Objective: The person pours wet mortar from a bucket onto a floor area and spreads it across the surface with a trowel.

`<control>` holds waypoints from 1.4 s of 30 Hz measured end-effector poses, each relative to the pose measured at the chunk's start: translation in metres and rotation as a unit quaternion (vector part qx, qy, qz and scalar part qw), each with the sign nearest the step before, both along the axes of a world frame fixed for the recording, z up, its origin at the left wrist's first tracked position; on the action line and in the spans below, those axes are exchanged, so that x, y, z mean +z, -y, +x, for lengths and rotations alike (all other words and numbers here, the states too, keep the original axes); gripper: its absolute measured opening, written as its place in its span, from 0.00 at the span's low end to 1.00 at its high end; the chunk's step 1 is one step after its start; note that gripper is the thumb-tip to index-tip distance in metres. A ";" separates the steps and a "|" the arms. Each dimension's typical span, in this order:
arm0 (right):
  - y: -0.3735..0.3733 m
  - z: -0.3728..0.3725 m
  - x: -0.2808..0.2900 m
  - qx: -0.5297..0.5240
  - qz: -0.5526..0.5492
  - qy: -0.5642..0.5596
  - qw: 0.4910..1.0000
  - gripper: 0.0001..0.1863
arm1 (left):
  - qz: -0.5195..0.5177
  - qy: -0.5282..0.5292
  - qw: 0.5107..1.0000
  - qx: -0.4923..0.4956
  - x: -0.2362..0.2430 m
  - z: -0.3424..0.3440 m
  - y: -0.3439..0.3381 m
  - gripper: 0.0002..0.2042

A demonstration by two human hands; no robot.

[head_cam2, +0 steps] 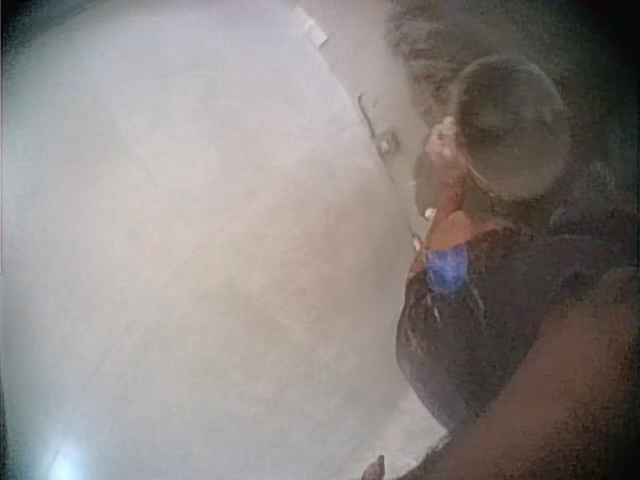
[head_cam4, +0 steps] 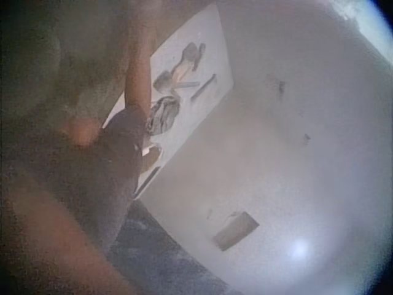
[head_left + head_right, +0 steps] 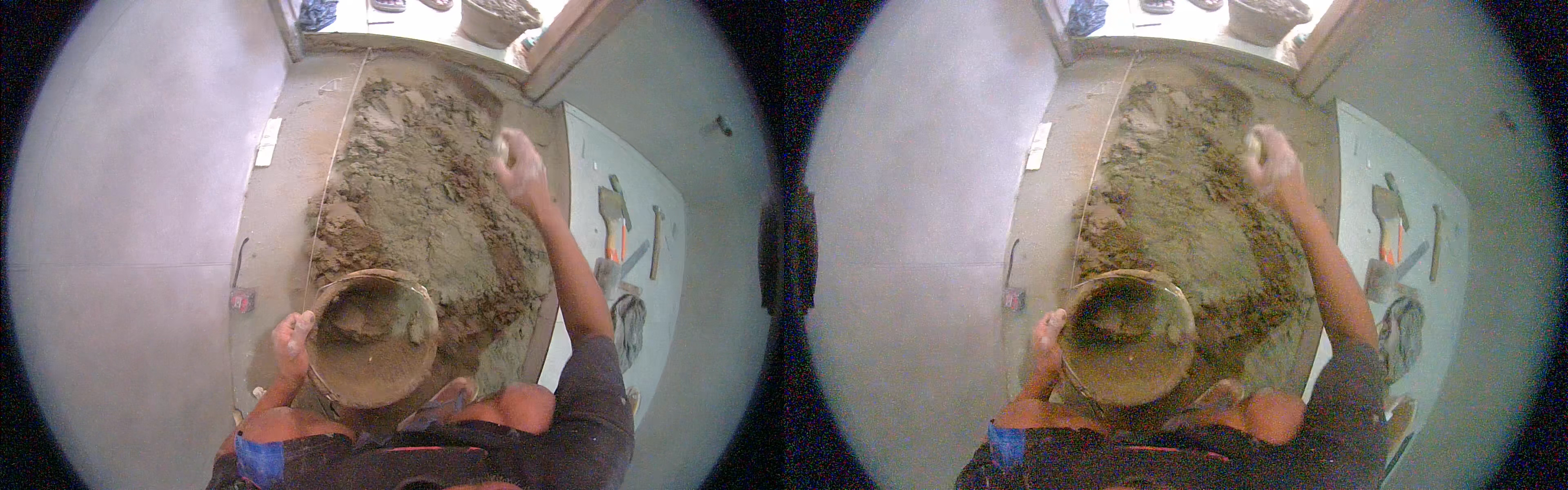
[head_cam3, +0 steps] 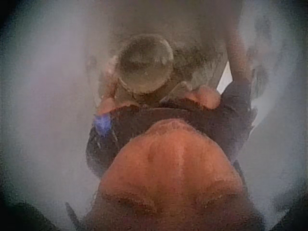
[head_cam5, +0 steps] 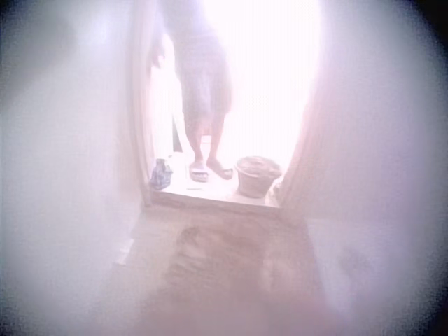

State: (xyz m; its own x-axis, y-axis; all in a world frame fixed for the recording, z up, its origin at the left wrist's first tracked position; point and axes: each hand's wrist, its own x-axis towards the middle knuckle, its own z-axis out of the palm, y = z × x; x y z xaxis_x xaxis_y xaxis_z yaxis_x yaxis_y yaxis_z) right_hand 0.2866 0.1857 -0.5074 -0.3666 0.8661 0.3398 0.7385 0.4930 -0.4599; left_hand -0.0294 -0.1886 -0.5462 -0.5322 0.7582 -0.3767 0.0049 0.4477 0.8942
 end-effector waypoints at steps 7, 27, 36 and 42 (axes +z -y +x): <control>0.190 0.033 0.074 0.256 -0.225 0.179 0.923 0.19 | -0.004 0.046 0.998 -0.033 0.004 0.005 -0.012 0.17; 0.285 0.015 0.022 0.262 -0.166 0.243 0.919 0.14 | -0.014 0.026 0.980 -0.196 0.038 0.038 -0.021 0.17; 0.321 0.025 -0.018 0.284 -0.268 0.210 0.896 0.21 | 0.015 0.022 0.978 -0.208 0.029 0.035 -0.012 0.15; 0.291 0.065 0.000 0.078 -0.372 0.036 0.924 0.31 | 0.027 0.050 0.982 -0.183 0.038 0.038 -0.014 0.14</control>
State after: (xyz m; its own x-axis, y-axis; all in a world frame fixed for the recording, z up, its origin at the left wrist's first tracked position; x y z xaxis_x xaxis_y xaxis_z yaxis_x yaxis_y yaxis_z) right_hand 0.3514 -0.1049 -0.5072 -0.5046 0.7853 -0.3588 0.7278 0.1633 -0.6660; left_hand 0.0084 -0.1747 -0.5079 -0.1838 0.9117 -0.3675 0.0682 0.3849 0.9205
